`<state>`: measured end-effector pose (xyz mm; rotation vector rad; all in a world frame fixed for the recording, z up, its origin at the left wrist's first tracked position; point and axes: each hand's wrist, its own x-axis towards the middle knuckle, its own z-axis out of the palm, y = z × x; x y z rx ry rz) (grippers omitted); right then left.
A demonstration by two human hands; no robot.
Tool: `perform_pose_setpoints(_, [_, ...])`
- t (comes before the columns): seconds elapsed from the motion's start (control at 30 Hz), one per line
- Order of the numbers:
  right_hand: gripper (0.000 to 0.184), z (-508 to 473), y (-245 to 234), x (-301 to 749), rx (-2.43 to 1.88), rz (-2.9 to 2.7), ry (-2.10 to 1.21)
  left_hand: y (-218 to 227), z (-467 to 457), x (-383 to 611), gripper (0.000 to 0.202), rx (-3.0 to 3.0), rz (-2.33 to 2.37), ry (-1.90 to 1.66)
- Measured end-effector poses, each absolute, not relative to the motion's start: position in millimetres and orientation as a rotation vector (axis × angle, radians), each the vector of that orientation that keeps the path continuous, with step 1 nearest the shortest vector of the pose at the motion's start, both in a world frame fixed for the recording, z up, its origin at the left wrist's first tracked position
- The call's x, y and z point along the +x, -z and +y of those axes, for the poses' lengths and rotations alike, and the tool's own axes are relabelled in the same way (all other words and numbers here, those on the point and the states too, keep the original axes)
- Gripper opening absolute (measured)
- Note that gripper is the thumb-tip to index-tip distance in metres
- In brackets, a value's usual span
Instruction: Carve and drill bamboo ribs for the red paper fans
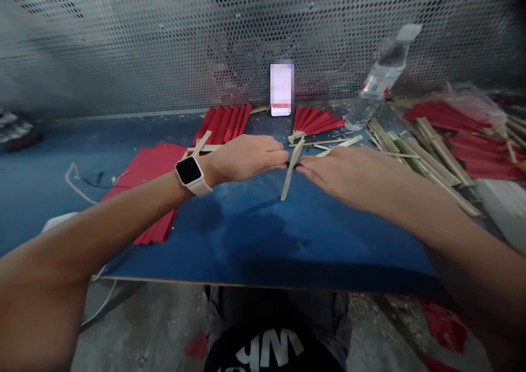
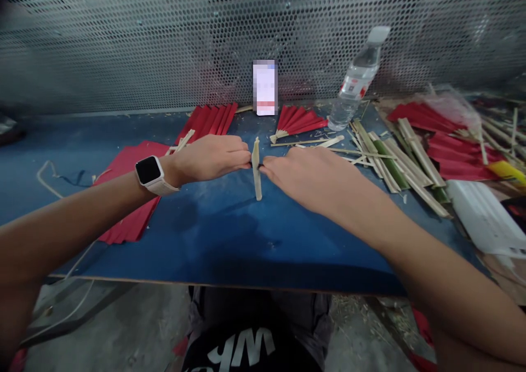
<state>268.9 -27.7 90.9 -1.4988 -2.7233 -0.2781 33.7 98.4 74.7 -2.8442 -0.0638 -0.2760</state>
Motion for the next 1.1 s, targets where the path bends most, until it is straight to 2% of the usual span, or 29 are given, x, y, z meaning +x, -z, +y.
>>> perform_pose_setpoints(0.17, [0.042, -23, -92, 263, -1.604, -2.722, 0.210, -75, 102, 32, 0.059, -2.813, -0.062, 0.189])
perform_pose_setpoints(0.43, [0.038, -28, -98, 257, -1.665, -2.771, 0.141, -74, 97, 30, 0.058, -2.818, -0.052, 0.207])
perform_pose_setpoints(0.6, [0.038, -26, -90, 258, -1.666, -2.785, 0.235, -70, 95, 30, 0.058, -2.844, -0.123, 0.114])
perform_pose_setpoints(0.87, [0.041, -26, -88, 258, -1.683, -2.791, 0.154, -69, 91, 32, 0.054, -2.839, -0.213, -0.009])
perform_pose_setpoints(1.1, [0.034, -23, -92, 253, -1.730, -2.814, 0.024, -53, 100, 30, 0.048, -2.864, -0.237, 0.181])
